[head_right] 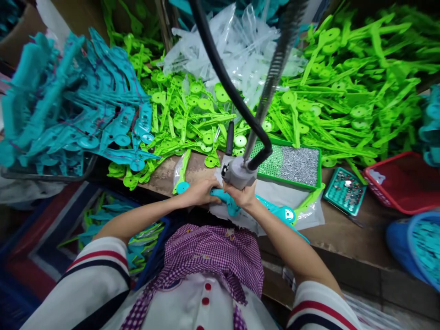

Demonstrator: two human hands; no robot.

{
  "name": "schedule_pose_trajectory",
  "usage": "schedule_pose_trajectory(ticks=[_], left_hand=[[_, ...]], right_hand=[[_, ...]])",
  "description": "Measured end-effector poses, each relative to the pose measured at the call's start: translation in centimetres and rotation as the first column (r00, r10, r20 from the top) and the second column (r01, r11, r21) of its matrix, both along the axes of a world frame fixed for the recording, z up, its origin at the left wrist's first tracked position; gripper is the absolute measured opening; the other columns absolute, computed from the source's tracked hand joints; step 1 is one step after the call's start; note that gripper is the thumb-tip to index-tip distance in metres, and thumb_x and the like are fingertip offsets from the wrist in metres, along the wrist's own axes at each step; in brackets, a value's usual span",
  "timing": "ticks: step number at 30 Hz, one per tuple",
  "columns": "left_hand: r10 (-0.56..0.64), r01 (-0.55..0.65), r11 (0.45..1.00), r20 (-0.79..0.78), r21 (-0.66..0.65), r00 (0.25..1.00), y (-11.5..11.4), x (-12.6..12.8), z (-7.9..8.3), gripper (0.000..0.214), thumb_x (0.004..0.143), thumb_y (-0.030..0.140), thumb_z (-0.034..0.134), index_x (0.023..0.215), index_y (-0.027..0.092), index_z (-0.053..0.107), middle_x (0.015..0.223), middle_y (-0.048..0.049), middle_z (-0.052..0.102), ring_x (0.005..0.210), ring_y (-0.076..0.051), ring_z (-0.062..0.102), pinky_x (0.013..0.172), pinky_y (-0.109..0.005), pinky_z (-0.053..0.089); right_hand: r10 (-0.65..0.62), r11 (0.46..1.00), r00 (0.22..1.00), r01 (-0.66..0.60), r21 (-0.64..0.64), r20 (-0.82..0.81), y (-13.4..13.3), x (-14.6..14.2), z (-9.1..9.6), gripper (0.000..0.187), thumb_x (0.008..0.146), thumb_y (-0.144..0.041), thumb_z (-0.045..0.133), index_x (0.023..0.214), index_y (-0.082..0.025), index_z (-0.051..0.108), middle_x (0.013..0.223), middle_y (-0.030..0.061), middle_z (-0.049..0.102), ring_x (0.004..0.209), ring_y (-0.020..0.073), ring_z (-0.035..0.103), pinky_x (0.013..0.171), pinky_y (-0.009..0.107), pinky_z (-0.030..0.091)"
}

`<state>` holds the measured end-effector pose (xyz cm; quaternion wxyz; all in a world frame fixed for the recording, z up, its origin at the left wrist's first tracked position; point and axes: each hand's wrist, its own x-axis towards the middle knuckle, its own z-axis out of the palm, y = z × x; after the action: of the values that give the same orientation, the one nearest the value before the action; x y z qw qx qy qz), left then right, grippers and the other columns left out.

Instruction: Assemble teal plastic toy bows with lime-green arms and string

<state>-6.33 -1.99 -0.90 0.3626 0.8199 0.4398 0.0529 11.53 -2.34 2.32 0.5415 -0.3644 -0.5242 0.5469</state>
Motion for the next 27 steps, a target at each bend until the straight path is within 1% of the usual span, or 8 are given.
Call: schedule_pose_trajectory(ticks=[2, 4, 7, 10, 12, 18, 24, 27], left_hand=[[0.008, -0.007, 1.000, 0.005, -0.020, 1.000, 0.0, 0.0, 0.1, 0.038, 0.077, 0.037, 0.083, 0.108, 0.020, 0.070, 0.106, -0.0068, 0.067, 0.105, -0.026, 0.063, 0.091, -0.040, 0.051], [0.014, -0.013, 0.999, 0.020, -0.030, 1.000, 0.0, 0.0, 0.0, 0.039, 0.077, 0.037, 0.082, 0.109, 0.019, 0.070, 0.106, -0.0075, 0.067, 0.106, -0.027, 0.063, 0.092, -0.041, 0.050], [0.021, -0.020, 0.999, 0.035, -0.030, 0.999, -0.1, 0.0, 0.0, 0.040, 0.077, 0.038, 0.083, 0.110, 0.019, 0.071, 0.106, -0.0074, 0.066, 0.108, -0.028, 0.063, 0.095, -0.042, 0.050], [0.032, -0.031, 0.999, 0.031, -0.041, 0.999, -0.3, 0.0, 0.0, 0.039, 0.077, 0.036, 0.083, 0.110, 0.018, 0.070, 0.107, -0.0073, 0.066, 0.108, -0.028, 0.064, 0.095, -0.042, 0.051], [0.033, -0.032, 0.998, 0.025, -0.050, 0.999, -0.3, 0.0, 0.2, 0.040, 0.077, 0.035, 0.083, 0.110, 0.018, 0.070, 0.108, -0.0076, 0.067, 0.109, -0.028, 0.064, 0.096, -0.042, 0.051], [0.047, -0.046, 0.995, 0.011, -0.090, 0.999, -0.3, 0.1, 0.7, 0.040, 0.077, 0.034, 0.083, 0.112, 0.019, 0.069, 0.110, -0.0078, 0.067, 0.110, -0.028, 0.063, 0.097, -0.044, 0.051], [0.039, -0.036, 0.996, 0.037, -0.083, 0.999, -0.3, 0.0, 0.8, 0.036, 0.078, 0.033, 0.082, 0.109, 0.020, 0.070, 0.107, -0.0068, 0.067, 0.107, -0.027, 0.063, 0.096, -0.044, 0.051], [0.041, -0.038, 0.997, 0.032, -0.071, 0.999, -0.3, -0.1, 0.5, 0.036, 0.078, 0.033, 0.082, 0.109, 0.020, 0.070, 0.107, -0.0069, 0.067, 0.106, -0.027, 0.064, 0.095, -0.044, 0.051]], right_hand=[[-0.070, 0.997, 0.997, 0.071, 0.020, -0.030, 1.4, 1.0, 1.2, 0.044, 0.067, -0.064, 0.070, 0.079, -0.022, 0.064, 0.045, -0.0034, 0.051, 0.038, 0.0154, 0.050, 0.035, 0.029, 0.037], [-0.267, 0.956, 0.958, 0.277, 0.101, -0.102, 4.4, 2.7, 2.6, 0.046, 0.074, -0.066, 0.064, 0.088, -0.022, 0.067, 0.046, -0.0041, 0.051, 0.037, 0.0146, 0.048, 0.035, 0.029, 0.034], [-0.586, 0.755, 0.795, 0.606, 0.249, -0.159, 10.9, 6.0, 3.3, 0.040, 0.074, -0.062, 0.068, 0.076, -0.022, 0.065, 0.049, -0.0034, 0.051, 0.038, 0.0119, 0.046, 0.037, 0.029, 0.030], [-0.627, 0.739, 0.775, 0.623, 0.257, -0.078, 16.6, 8.9, 1.8, 0.044, 0.074, -0.067, 0.069, 0.072, -0.024, 0.061, 0.046, -0.0048, 0.048, 0.039, 0.0104, 0.039, 0.041, 0.029, 0.029], [-0.625, 0.743, 0.778, 0.619, 0.255, -0.070, 18.7, 10.0, 0.5, 0.048, 0.074, -0.072, 0.067, 0.073, -0.025, 0.059, 0.046, -0.0053, 0.046, 0.041, 0.0104, 0.037, 0.044, 0.030, 0.029], [-0.640, 0.733, 0.765, 0.635, 0.243, -0.067, 19.7, 10.7, -1.7, 0.049, 0.070, -0.075, 0.069, 0.072, -0.027, 0.057, 0.052, -0.0029, 0.050, 0.045, 0.0125, 0.042, 0.047, 0.032, 0.029], [-0.598, 0.776, 0.800, 0.594, 0.212, -0.053, 19.8, 10.9, -2.1, 0.053, 0.066, -0.080, 0.071, 0.072, -0.029, 0.057, 0.051, -0.0030, 0.046, 0.054, 0.0150, 0.046, 0.052, 0.033, 0.033], [-0.635, 0.751, 0.772, 0.627, 0.207, -0.034, 19.6, 10.8, -2.0, 0.055, 0.064, -0.082, 0.069, 0.070, -0.028, 0.058, 0.050, -0.0028, 0.046, 0.051, 0.0142, 0.044, 0.051, 0.033, 0.032]])
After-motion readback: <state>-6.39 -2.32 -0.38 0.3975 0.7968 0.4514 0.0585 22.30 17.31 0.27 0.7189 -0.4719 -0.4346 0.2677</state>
